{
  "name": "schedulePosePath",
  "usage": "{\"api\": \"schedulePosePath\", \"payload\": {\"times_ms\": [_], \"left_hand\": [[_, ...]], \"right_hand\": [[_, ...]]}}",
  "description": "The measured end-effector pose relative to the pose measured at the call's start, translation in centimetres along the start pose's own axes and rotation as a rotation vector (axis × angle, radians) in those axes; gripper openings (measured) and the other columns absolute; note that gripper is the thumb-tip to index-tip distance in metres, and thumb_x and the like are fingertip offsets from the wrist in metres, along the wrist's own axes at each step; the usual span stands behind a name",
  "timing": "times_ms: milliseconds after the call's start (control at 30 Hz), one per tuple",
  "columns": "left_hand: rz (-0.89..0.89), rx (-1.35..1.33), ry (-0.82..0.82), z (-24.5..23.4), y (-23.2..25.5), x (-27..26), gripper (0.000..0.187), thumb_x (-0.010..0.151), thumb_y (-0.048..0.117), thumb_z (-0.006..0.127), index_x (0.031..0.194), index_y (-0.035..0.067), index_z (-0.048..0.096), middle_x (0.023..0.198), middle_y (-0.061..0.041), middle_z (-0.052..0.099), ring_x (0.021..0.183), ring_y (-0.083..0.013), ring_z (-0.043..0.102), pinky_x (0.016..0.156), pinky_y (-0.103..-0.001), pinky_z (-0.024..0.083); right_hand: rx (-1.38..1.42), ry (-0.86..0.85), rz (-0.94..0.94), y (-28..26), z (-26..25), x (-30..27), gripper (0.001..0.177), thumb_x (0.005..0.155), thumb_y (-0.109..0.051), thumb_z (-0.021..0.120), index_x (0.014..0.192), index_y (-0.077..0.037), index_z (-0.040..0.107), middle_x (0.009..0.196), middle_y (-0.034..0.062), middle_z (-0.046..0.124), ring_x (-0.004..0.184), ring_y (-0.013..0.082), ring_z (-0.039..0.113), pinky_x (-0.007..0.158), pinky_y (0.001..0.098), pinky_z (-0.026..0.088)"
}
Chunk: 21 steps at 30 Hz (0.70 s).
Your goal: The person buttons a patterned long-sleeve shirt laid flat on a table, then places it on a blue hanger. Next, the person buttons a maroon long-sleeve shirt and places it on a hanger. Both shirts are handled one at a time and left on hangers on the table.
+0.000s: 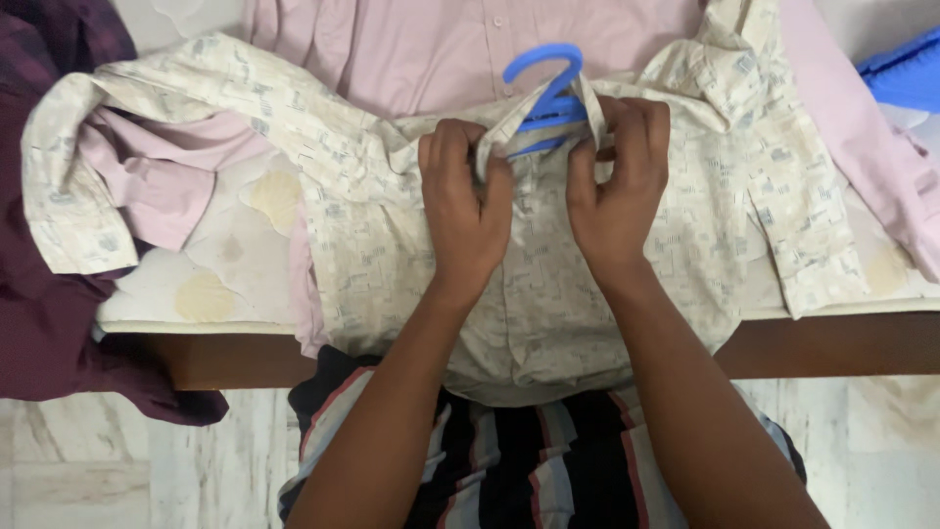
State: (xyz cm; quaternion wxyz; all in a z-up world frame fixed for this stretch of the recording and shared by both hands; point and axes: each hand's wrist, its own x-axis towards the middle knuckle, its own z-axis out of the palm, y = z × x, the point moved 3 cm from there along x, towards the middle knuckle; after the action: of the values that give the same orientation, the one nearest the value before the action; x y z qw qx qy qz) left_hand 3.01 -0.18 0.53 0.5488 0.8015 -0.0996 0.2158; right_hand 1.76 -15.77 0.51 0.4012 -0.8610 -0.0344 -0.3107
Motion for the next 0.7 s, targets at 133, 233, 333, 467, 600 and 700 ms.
{"api": "schedulePosePath", "payload": {"times_ms": [133,233,333,467,600,700], "left_hand": [[-0.106,0.01,-0.029,0.2,0.1,0.3,0.022,0.091,0.009,0.075,0.104,-0.002,0.06,0.086,-0.009,0.052,0.087,-0.0245,0.049,0.081,-0.039,0.043],[0.012,0.037,0.047,-0.4,0.7,0.3,0.022,0.092,0.005,0.069,0.112,-0.001,0.063,0.098,-0.01,0.053,0.095,-0.0218,0.053,0.084,-0.036,0.045],[-0.083,-0.11,0.052,-0.6,0.2,0.6,0.017,0.096,0.005,0.062,0.113,-0.001,0.065,0.101,-0.007,0.055,0.082,-0.0147,0.053,0.069,-0.029,0.043],[-0.102,-0.201,0.007,-0.6,-0.8,0.8,0.009,0.105,0.002,0.062,0.111,-0.002,0.068,0.089,-0.005,0.058,0.073,-0.0101,0.047,0.067,-0.026,0.039],[-0.209,-0.364,-0.038,-0.1,-2.8,0.9,0.016,0.11,0.011,0.059,0.103,0.0,0.066,0.085,-0.001,0.055,0.076,-0.0078,0.045,0.07,-0.024,0.038],[-0.379,-0.511,-0.071,0.4,-4.1,0.8,0.026,0.113,0.018,0.056,0.096,0.001,0.064,0.08,0.002,0.051,0.076,-0.0063,0.041,0.07,-0.024,0.036]], "right_hand": [[0.045,0.015,-0.027,0.0,-0.2,0.3,0.01,0.111,0.001,0.06,0.119,0.003,0.065,0.114,0.0119,0.06,0.097,0.0207,0.065,0.075,0.0294,0.058],[0.018,-0.002,0.053,0.3,-0.2,0.4,0.01,0.113,-0.004,0.058,0.109,0.003,0.064,0.102,0.0109,0.06,0.085,0.019,0.062,0.067,0.031,0.054],[-0.024,0.017,0.018,0.6,-0.3,0.4,0.018,0.117,-0.009,0.055,0.108,0.004,0.063,0.104,0.0105,0.06,0.086,0.0191,0.059,0.073,0.0327,0.049],[0.242,0.036,0.082,2.0,-0.5,0.5,0.028,0.121,-0.017,0.052,0.106,0.005,0.062,0.1,0.0058,0.057,0.086,0.0132,0.05,0.073,0.0278,0.042],[0.493,0.0,0.335,4.6,-0.6,1.0,0.034,0.119,-0.021,0.053,0.092,0.0,0.06,0.082,-0.0042,0.051,0.077,0.0052,0.038,0.069,0.0238,0.035],[0.625,-0.027,0.494,5.5,-0.6,1.0,0.035,0.116,-0.023,0.054,0.086,-0.006,0.059,0.076,-0.0077,0.048,0.071,0.003,0.034,0.064,0.0232,0.031]]}}
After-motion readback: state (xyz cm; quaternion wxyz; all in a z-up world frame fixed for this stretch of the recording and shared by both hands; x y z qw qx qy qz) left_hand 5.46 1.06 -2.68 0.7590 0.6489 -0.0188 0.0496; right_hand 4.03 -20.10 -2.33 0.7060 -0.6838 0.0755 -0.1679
